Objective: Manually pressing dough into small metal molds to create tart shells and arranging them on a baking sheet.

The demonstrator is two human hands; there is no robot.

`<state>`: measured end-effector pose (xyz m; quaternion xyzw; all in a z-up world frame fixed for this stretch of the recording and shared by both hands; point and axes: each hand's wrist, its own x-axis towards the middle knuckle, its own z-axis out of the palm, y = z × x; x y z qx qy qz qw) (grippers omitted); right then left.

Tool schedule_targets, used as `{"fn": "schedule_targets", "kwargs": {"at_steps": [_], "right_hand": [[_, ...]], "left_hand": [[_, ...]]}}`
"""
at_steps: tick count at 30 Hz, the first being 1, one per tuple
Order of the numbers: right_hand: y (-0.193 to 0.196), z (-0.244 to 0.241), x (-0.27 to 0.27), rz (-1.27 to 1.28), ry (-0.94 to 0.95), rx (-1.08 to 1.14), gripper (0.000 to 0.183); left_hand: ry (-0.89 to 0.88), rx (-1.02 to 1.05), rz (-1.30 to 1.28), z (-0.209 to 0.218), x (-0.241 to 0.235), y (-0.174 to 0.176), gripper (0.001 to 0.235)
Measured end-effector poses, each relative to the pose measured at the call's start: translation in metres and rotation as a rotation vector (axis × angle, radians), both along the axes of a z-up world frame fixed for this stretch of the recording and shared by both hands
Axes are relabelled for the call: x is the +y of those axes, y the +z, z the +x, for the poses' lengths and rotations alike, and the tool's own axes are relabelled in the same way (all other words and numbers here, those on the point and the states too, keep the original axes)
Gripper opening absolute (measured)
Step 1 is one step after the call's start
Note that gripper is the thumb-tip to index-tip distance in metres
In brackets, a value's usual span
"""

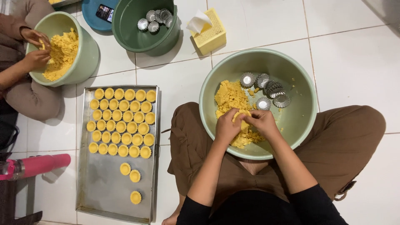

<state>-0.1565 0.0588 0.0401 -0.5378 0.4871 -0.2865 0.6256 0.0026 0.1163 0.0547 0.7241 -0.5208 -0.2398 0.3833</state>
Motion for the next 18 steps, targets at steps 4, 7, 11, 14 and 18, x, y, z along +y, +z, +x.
{"fn": "schedule_targets", "kwargs": {"at_steps": [4,7,11,14,18], "right_hand": [[-0.001,0.006,0.002,0.041,0.025,-0.017,0.02],[0.0,0.003,-0.001,0.036,-0.028,0.012,0.015],[0.003,0.005,0.004,0.064,-0.013,-0.007,0.025],[-0.005,0.002,0.0,0.049,-0.024,-0.015,0.027],[-0.005,0.005,0.003,0.04,-0.022,-0.022,0.032]], "left_hand": [[0.086,-0.102,0.05,-0.003,0.002,-0.001,0.02],[-0.008,-0.034,0.113,-0.004,0.001,0.001,0.026],[0.012,-0.077,0.084,-0.005,0.001,-0.003,0.019],[-0.016,-0.046,0.087,-0.005,-0.003,0.01,0.02],[0.014,-0.118,0.115,-0.003,0.0,-0.005,0.019]]}}
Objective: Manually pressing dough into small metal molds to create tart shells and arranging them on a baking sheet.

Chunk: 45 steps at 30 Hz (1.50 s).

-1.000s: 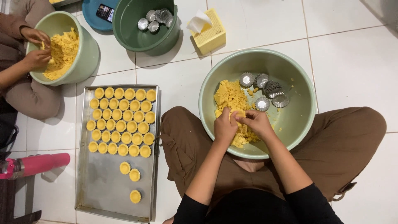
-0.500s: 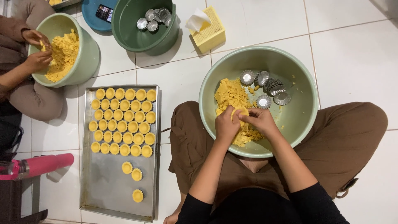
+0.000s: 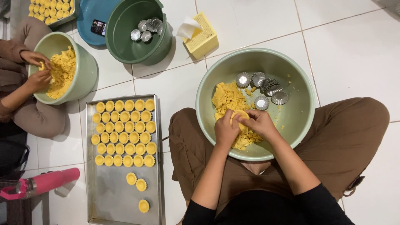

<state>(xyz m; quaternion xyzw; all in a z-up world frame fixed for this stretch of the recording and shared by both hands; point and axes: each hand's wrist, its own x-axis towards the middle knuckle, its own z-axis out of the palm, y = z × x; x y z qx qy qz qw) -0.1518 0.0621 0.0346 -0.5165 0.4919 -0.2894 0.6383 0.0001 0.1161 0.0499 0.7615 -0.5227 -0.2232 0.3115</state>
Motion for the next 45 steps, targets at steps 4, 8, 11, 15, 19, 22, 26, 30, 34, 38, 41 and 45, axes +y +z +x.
{"fn": "schedule_targets", "kwargs": {"at_steps": [4,8,11,15,19,22,26,30,34,38,41,45], "right_hand": [[0.004,-0.004,0.002,0.008,-0.031,0.007,0.022],[0.017,-0.002,0.003,0.001,-0.01,0.033,0.023],[0.021,-0.004,-0.001,-0.007,-0.02,0.046,0.022],[0.023,0.004,0.003,-0.014,0.029,0.05,0.025],[0.023,0.0,0.0,-0.026,-0.022,0.089,0.018],[0.021,0.003,0.001,-0.033,0.024,0.1,0.032],[0.033,0.003,-0.004,-0.018,-0.005,0.029,0.048],[0.041,0.004,-0.001,-0.001,-0.007,0.025,0.062],[0.04,0.003,-0.002,-0.013,-0.01,0.078,0.054],[0.032,0.004,-0.002,0.002,0.001,0.03,0.059],[0.04,0.005,-0.004,-0.033,0.032,0.002,0.055],[0.04,0.005,-0.006,-0.052,0.034,-0.032,0.054]], "left_hand": [[-0.129,0.091,0.03,-0.003,-0.005,0.003,0.036],[-0.038,0.079,-0.001,-0.003,-0.003,0.007,0.015],[-0.089,0.162,-0.004,0.007,-0.004,0.009,0.01],[-0.032,-0.062,-0.118,0.008,0.0,-0.017,0.009],[-0.141,0.044,-0.059,0.007,0.0,-0.01,0.018],[-0.077,-0.12,-0.114,0.008,0.004,-0.029,0.019],[-0.096,-0.028,-0.043,0.007,0.005,-0.021,0.023],[-0.056,0.031,0.043,0.004,0.005,-0.014,0.025],[-0.135,0.082,0.047,0.007,0.001,-0.002,0.029],[-0.095,0.059,0.048,0.006,0.003,0.004,0.026],[-0.086,0.039,0.011,0.005,0.003,-0.001,0.027],[-0.038,0.025,-0.042,0.004,-0.003,-0.011,0.025]]}}
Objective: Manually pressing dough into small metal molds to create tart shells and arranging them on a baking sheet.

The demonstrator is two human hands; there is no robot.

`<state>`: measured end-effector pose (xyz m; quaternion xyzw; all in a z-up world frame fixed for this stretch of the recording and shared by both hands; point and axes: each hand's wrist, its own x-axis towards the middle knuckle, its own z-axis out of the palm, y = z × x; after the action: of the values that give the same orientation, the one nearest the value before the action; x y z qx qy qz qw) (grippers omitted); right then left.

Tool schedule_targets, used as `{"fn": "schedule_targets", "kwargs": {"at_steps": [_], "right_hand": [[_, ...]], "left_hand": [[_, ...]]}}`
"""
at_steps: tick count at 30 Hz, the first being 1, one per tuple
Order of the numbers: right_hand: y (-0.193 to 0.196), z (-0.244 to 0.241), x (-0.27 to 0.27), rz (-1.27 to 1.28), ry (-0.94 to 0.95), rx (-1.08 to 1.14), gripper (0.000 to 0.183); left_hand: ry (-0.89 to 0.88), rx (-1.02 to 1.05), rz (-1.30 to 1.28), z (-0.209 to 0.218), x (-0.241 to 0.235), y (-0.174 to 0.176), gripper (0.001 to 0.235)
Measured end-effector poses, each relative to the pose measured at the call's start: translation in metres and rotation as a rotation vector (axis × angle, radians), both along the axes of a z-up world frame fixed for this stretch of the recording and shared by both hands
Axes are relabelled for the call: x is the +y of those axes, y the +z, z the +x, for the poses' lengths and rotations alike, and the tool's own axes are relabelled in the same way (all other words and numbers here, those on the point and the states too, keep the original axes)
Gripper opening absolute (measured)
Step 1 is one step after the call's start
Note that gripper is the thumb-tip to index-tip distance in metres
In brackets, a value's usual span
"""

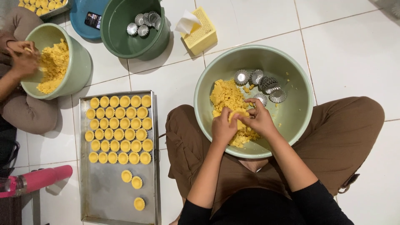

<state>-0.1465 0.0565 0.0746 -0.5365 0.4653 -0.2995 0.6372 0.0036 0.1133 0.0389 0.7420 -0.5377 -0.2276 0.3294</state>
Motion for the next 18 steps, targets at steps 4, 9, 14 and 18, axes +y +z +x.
{"fn": "schedule_targets", "kwargs": {"at_steps": [4,9,14,18], "right_hand": [[0.001,0.0,0.002,0.034,0.033,-0.023,0.058],[-0.018,-0.005,0.001,0.033,0.004,-0.021,0.054],[-0.019,-0.001,0.002,0.035,0.007,0.002,0.055],[-0.011,0.004,0.002,0.069,0.009,-0.004,0.072]], "left_hand": [[-0.012,-0.081,-0.026,0.0,0.008,-0.012,0.025],[-0.001,-0.051,-0.041,-0.004,0.009,0.013,0.027],[0.077,-0.1,-0.076,-0.006,0.008,0.01,0.032],[0.125,-0.129,-0.149,-0.001,0.007,-0.009,0.027]]}}
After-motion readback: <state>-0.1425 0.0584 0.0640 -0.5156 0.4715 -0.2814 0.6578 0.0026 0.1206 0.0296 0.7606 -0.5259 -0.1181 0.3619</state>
